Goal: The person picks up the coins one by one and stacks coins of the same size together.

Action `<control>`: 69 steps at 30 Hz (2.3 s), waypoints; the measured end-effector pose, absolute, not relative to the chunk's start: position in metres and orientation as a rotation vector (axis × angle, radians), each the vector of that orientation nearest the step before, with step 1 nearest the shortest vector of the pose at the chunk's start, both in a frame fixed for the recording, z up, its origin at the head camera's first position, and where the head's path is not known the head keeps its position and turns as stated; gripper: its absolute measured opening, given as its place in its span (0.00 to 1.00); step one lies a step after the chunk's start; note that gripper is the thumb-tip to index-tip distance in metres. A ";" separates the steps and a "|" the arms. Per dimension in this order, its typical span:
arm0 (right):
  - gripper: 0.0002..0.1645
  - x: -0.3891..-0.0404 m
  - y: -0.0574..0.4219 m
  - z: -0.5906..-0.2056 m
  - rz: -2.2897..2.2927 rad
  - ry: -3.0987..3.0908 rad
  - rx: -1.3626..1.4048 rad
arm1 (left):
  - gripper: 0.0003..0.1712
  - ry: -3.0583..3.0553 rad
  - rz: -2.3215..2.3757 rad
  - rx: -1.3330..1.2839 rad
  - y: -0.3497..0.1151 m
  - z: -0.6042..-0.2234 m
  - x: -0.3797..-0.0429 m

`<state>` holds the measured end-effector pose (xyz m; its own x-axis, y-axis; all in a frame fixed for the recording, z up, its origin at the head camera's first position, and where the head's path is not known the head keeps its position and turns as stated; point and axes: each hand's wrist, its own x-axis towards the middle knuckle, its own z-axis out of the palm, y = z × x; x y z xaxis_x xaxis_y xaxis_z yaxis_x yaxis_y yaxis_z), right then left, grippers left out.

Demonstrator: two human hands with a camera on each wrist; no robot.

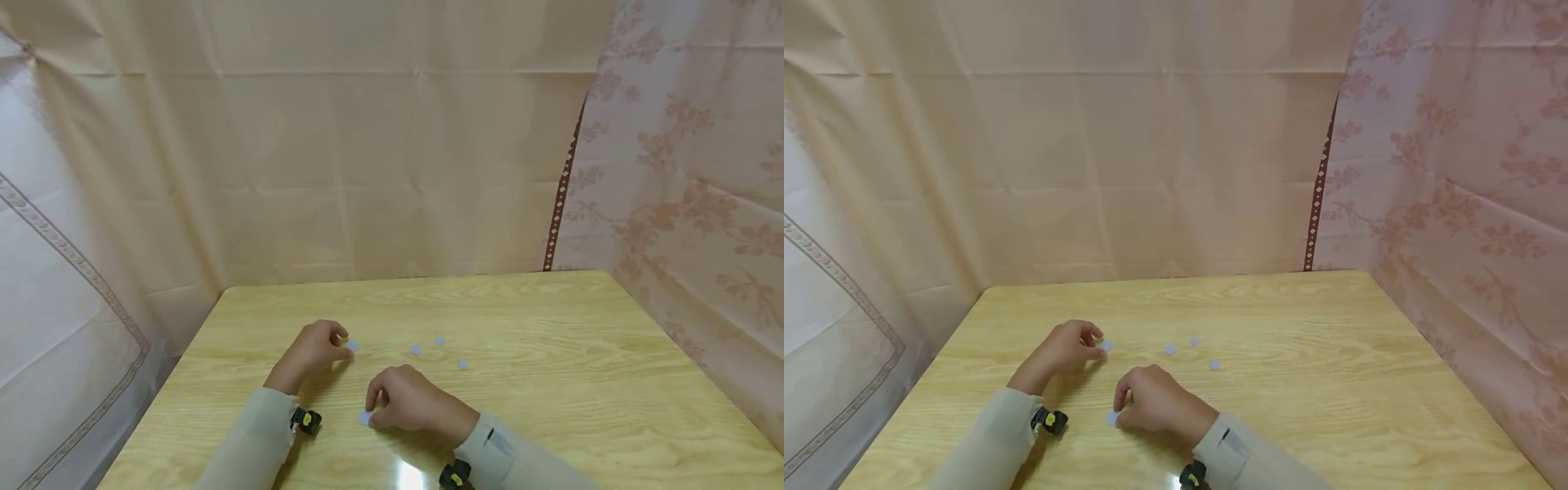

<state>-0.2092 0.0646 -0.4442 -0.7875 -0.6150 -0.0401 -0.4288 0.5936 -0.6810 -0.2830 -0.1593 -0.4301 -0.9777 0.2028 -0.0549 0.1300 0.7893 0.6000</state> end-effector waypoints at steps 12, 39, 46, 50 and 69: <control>0.07 -0.210 0.063 -0.444 -0.978 2.577 -0.862 | 0.13 2.848 0.968 0.268 -0.154 -0.440 -0.287; 0.07 -0.210 0.063 -0.446 -0.973 2.587 -0.862 | 0.06 2.887 0.864 0.266 -0.149 -0.441 -0.288; 0.08 -0.210 0.064 -0.446 -0.983 2.575 -0.858 | 0.07 2.891 0.858 0.259 -0.149 -0.441 -0.289; 0.07 -0.211 0.064 -0.446 -0.984 2.575 -0.864 | 0.08 2.890 0.881 0.259 -0.150 -0.441 -0.289; 0.07 -0.209 0.064 -0.445 -0.986 2.560 -0.873 | 0.08 2.839 0.993 0.215 -0.155 -0.439 -0.282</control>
